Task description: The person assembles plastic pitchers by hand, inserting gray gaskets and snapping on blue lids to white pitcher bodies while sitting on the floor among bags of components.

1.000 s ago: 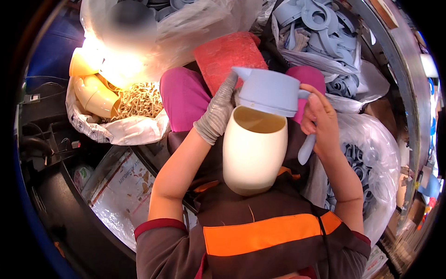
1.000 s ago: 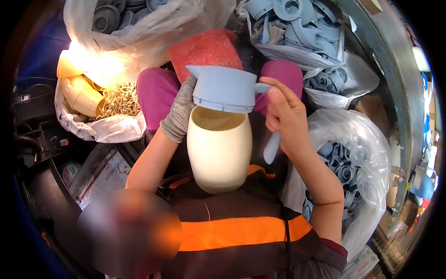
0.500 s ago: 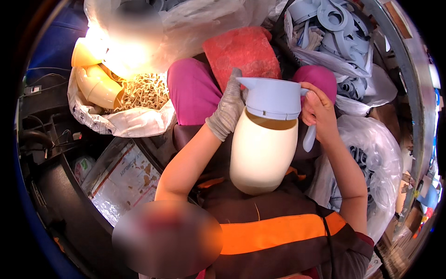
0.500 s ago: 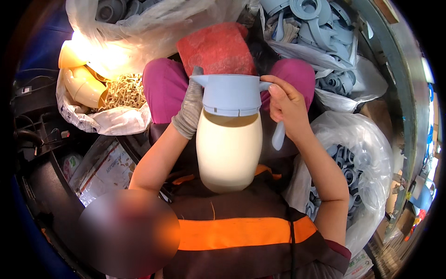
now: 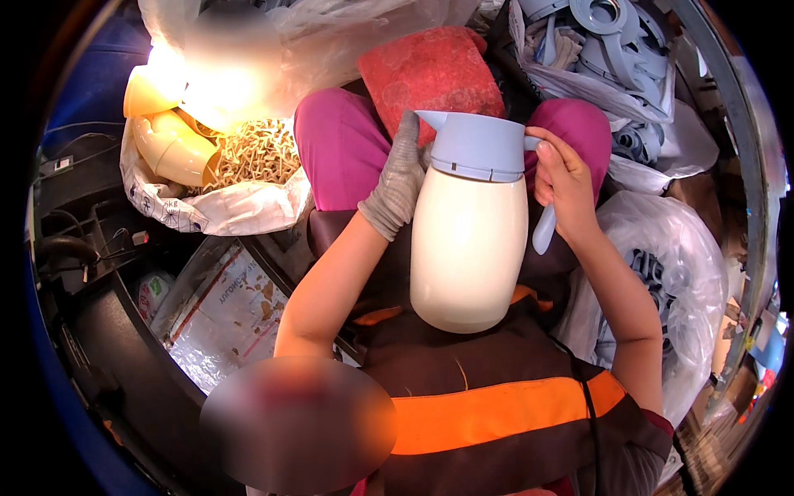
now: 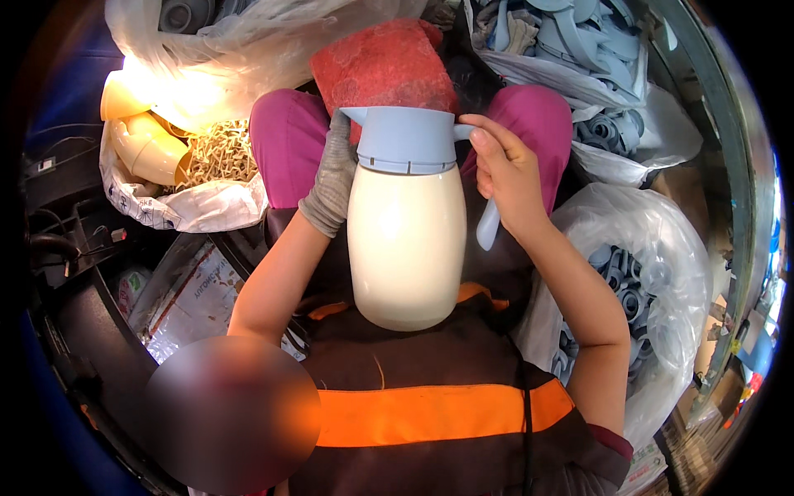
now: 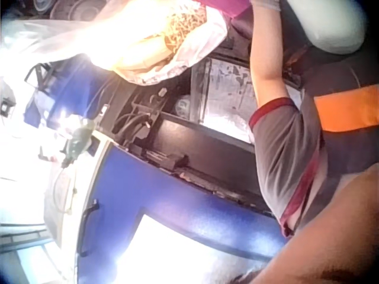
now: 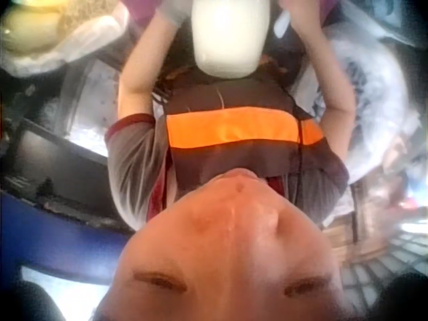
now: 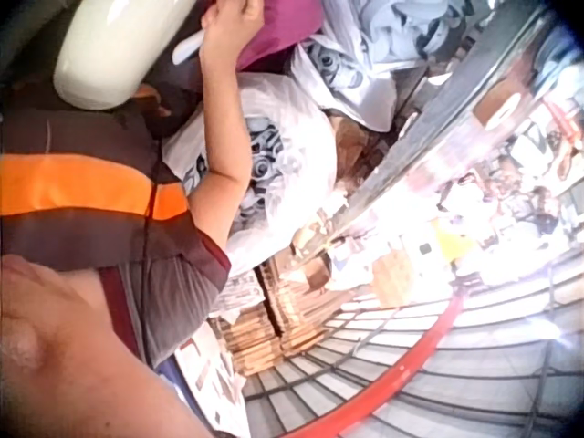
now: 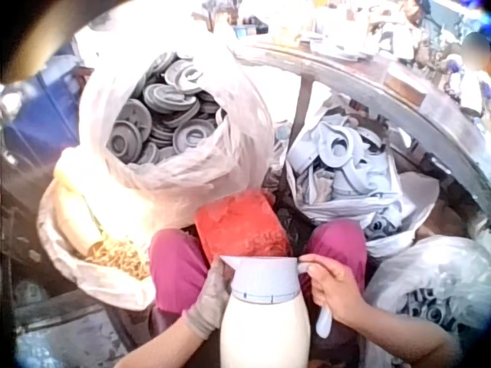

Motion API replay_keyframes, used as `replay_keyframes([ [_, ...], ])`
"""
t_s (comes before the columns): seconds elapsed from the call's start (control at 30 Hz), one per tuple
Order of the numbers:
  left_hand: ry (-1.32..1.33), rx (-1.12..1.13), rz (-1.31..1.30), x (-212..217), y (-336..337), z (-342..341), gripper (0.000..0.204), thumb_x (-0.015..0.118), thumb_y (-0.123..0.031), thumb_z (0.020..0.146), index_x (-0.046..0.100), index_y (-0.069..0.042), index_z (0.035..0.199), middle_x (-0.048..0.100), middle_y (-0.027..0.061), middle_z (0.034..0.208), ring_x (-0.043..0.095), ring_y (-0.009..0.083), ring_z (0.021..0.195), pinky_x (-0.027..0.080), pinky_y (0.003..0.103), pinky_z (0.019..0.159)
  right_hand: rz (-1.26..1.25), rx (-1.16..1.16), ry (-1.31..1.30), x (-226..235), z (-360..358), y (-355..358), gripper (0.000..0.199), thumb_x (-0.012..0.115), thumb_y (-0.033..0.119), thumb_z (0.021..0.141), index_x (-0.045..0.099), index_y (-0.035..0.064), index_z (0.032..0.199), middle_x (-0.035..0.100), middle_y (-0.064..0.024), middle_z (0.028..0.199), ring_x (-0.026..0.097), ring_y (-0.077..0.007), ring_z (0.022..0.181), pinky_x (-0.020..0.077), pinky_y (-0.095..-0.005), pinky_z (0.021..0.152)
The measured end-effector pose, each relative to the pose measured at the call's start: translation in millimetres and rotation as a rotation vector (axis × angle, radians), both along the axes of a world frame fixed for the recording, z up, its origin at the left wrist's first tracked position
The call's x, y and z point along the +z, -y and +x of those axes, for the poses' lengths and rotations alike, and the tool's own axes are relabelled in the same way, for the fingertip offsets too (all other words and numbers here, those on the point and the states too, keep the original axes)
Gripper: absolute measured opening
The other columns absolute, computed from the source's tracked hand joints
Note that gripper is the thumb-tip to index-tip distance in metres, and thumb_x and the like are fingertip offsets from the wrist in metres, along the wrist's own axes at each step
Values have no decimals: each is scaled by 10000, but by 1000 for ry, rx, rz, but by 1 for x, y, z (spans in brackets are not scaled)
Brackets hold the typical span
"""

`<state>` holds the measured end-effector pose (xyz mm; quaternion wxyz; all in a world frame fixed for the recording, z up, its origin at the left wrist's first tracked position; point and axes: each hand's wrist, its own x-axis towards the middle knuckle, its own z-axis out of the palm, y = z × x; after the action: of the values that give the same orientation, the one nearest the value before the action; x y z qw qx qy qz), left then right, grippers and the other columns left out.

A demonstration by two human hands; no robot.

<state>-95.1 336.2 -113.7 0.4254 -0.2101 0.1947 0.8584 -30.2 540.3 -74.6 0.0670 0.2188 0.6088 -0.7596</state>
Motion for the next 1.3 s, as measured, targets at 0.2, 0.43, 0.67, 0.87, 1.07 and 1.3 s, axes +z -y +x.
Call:
replay_keyframes([
  [0.2,-331,-110,75,0,8,14,924,572,-703,750,423,4,1325,539,123,1269,533,228,1150,439,370,991,161,97,-123,-5,1,-3,300,564,230,940,603,42,1170,460,57,613,357,-8,463,272,-178,418],
  [0.43,-753,-310,-186,30,20,10,731,708,-415,795,426,2,1325,543,69,1215,506,166,1132,397,311,986,211,123,-160,-10,2,-4,286,570,226,933,615,58,1159,503,59,680,368,-3,498,274,-171,442],
  [0.67,-800,-339,-268,39,20,22,682,705,-284,788,409,-13,1339,540,56,1197,498,144,1116,392,294,970,183,259,-146,-8,8,-15,321,571,273,923,599,51,1154,527,38,722,387,-14,512,297,-183,452],
  [0.87,-809,-423,-179,54,23,20,636,632,-335,860,390,-21,1356,496,61,1263,449,153,1182,348,303,1016,-93,634,248,32,-17,-42,419,432,386,932,599,15,831,572,-56,653,529,-125,444,404,-199,464],
  [1.07,-182,-632,-258,49,62,74,646,348,-551,960,391,-63,1381,452,102,1356,422,188,1243,297,312,1062,-50,663,11,44,-5,-60,412,469,344,922,499,68,617,475,-24,481,441,-93,380,339,-231,404],
  [1.3,-504,-578,-379,36,47,-19,749,343,-685,886,468,-89,1322,590,100,1198,591,189,1025,466,331,890,251,604,-311,110,-32,-54,331,523,301,908,643,-7,891,470,14,499,423,-55,390,337,-208,413],
])
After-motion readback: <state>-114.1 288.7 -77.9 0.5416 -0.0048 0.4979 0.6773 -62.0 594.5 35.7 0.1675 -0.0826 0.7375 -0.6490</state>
